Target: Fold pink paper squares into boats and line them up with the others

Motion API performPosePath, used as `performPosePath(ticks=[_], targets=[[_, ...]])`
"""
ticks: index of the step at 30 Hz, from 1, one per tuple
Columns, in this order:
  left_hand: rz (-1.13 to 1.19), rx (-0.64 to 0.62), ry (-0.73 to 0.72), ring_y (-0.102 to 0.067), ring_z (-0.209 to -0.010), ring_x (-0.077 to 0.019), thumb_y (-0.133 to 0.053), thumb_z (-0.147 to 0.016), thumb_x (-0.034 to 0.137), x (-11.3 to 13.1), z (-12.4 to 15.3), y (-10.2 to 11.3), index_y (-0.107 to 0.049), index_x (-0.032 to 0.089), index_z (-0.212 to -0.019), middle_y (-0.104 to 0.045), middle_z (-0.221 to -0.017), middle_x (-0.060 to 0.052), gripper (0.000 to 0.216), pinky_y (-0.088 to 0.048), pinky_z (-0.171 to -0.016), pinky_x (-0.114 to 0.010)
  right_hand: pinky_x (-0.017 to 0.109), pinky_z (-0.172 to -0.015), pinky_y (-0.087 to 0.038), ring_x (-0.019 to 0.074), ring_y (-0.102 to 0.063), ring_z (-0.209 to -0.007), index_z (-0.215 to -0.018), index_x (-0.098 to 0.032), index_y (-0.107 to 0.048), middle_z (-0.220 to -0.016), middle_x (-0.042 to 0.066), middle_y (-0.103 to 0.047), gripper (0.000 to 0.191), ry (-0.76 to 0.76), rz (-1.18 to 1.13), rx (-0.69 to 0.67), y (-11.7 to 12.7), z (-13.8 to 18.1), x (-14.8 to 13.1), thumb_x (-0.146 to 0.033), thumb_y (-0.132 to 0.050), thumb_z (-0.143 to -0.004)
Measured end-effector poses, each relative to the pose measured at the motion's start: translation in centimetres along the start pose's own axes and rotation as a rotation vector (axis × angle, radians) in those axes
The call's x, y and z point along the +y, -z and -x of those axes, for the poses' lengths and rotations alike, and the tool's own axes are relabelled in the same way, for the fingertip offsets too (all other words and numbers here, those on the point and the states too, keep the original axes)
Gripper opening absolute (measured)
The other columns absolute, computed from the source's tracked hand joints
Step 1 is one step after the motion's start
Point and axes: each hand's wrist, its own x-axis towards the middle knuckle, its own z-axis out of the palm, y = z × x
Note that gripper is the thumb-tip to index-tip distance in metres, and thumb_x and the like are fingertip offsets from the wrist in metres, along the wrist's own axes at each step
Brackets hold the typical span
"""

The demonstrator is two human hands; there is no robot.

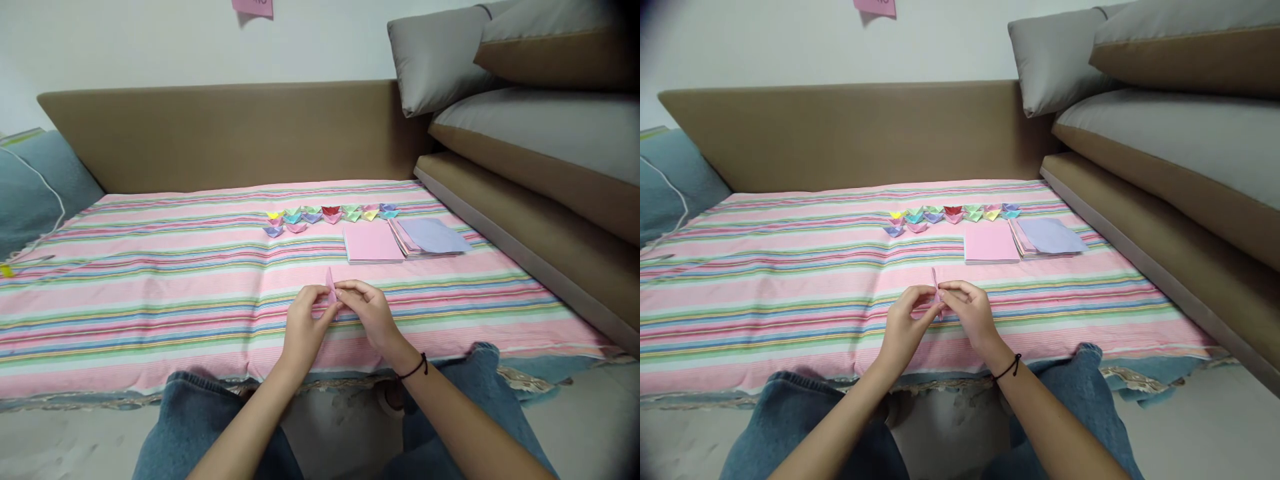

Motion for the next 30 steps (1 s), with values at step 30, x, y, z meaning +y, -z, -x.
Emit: performPosePath(ticks=[30], targets=[[0.004,-0.012,0.034,-0.064,-0.091,-0.0213,-0.057,-0.082,0.026,0.45,0.28,-0.06,-0.063,0.02,-0.098,-0.069,-0.097,-0.008,0.018,-0.05,-0.083,-0.034,0.03,-0.073,-0.054,0.0191,-0.066,-0.084,-0.1,-0.022,-0.058,-0.089,0.003,-0.068,0.027,0.157,0.186,0.004,-0.03,0.06,0.06,-0.019,-0.059,-0.073]])
